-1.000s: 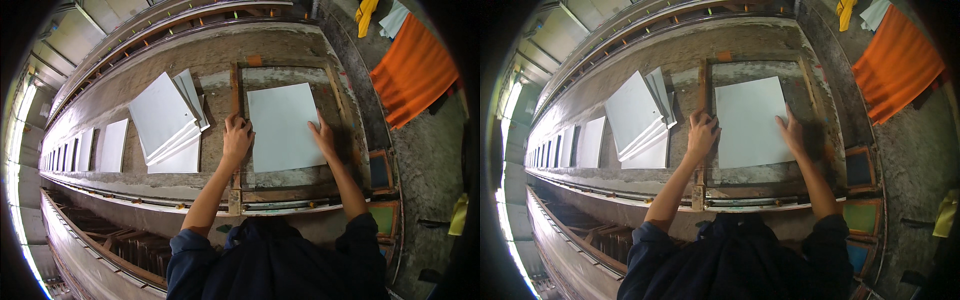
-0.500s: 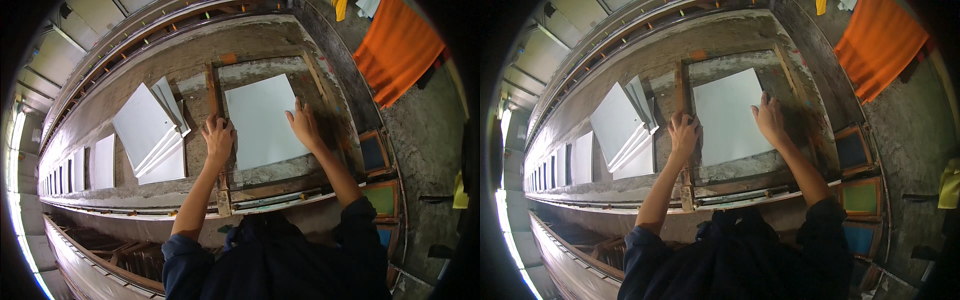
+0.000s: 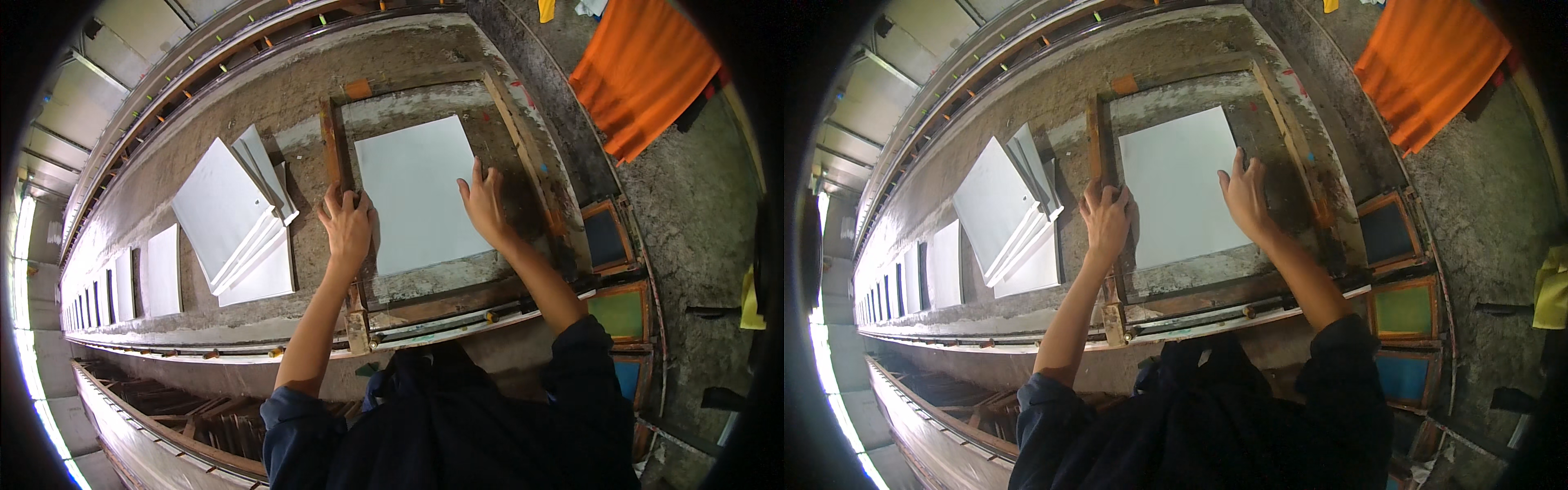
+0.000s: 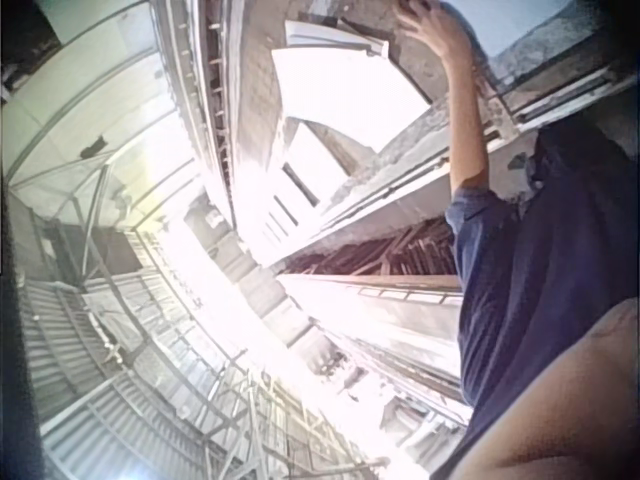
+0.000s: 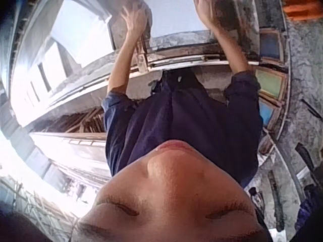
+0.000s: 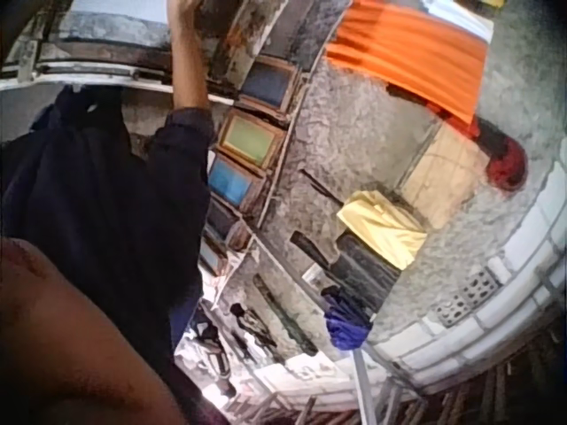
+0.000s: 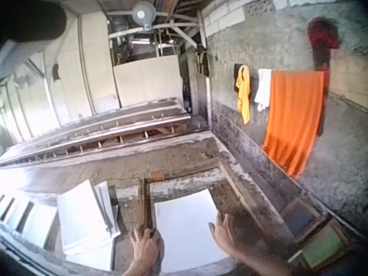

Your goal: The person places white rectangular tiles into wooden frames on a long conveyor-like table. They repeatedly pick up tiles, position them within the frames, and adjust them by hand. The person also handles a wooden frame, lifting and repositioning it on the table.

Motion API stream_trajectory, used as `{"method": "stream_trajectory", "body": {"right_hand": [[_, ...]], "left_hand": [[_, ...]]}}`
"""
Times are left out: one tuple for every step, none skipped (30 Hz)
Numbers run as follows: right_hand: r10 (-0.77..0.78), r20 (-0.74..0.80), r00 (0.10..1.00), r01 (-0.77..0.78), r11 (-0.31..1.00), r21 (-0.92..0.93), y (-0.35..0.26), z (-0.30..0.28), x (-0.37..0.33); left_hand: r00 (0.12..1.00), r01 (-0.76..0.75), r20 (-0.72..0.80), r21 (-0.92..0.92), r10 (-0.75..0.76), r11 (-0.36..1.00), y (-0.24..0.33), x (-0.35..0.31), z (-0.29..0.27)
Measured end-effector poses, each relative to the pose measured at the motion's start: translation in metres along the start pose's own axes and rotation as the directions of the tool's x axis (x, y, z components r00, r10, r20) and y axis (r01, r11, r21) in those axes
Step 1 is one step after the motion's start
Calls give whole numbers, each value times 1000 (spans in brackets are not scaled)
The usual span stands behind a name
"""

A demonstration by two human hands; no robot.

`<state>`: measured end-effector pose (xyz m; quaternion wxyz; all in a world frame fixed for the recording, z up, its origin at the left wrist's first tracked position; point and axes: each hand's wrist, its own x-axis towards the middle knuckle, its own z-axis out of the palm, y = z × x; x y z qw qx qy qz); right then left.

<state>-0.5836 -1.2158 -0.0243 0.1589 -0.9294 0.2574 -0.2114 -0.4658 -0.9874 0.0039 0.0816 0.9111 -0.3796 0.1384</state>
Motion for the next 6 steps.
{"method": "stream_trajectory", "body": {"right_hand": [[-17,-43,999,16,1000,-14,2,4,-4],[-34,-86,996,32,999,-29,5,8,-7],[-19,-63,998,16,999,-50,2,8,-7],[-4,-40,999,1,997,-72,-1,8,-5],[11,-18,1000,-12,995,-95,-3,7,-4],[4,-15,1000,-6,996,-93,-5,8,-1]], "left_hand": [[1000,-12,-6,17,12,1000,1,0,0],[1000,-23,-13,35,24,999,2,-1,0],[999,-27,-20,56,28,998,1,-2,0],[1000,-22,23,89,20,996,1,-2,0],[998,-18,66,123,10,992,2,-2,0],[994,-18,109,155,1,988,5,-2,0]]}}
